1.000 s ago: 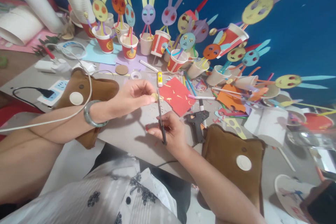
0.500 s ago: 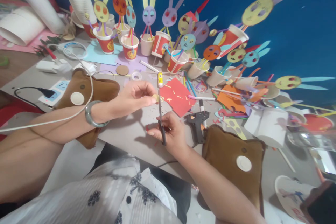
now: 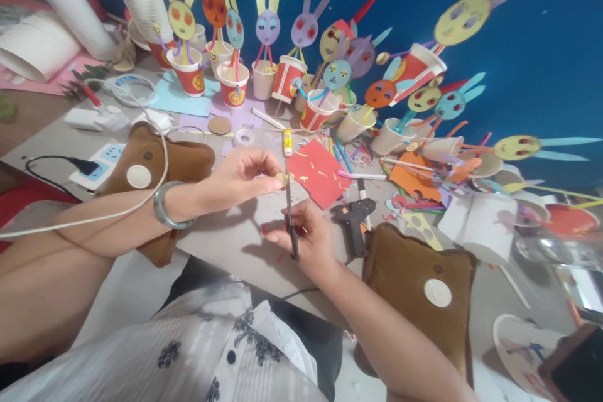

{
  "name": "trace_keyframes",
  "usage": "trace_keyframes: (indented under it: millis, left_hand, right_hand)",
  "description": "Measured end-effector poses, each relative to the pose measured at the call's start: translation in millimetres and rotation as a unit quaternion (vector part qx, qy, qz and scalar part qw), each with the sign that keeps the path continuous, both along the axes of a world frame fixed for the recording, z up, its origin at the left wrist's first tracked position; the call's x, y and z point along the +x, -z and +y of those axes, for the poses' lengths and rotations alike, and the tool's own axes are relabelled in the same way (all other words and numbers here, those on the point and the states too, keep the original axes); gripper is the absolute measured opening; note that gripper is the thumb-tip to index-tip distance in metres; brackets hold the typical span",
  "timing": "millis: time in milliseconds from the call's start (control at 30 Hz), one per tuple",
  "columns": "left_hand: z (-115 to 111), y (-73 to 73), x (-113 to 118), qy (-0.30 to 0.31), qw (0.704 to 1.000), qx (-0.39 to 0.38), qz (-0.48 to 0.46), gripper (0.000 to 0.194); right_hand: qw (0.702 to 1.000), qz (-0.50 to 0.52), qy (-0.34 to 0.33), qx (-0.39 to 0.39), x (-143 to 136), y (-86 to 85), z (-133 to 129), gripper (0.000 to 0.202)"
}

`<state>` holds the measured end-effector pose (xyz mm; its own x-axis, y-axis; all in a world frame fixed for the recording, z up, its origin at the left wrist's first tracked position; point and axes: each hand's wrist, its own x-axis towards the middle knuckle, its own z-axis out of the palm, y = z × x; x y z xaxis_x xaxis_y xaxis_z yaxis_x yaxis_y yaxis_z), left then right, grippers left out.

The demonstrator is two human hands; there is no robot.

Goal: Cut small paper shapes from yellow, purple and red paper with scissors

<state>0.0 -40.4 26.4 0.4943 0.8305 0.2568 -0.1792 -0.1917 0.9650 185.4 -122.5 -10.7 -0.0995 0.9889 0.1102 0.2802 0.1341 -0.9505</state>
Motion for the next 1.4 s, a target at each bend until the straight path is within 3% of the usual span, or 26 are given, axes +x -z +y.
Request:
trace_keyframes:
  millis: [800,1400]
  left_hand:
    - [-0.3,-1.7,0.0,-0.023,1.0,0.007,-0.016,0.015]
    - [1.1,0.6,-0.6,-0.007,1.0,0.001,-0.02,0.016]
  right_hand:
    - [1.0,-0.007,0.001,0.015,-0.6,-2.5,-0.4,0.055]
    - [1.0,0.016,-0.001,0.003,-2.5,-4.1,-1.5,0.055]
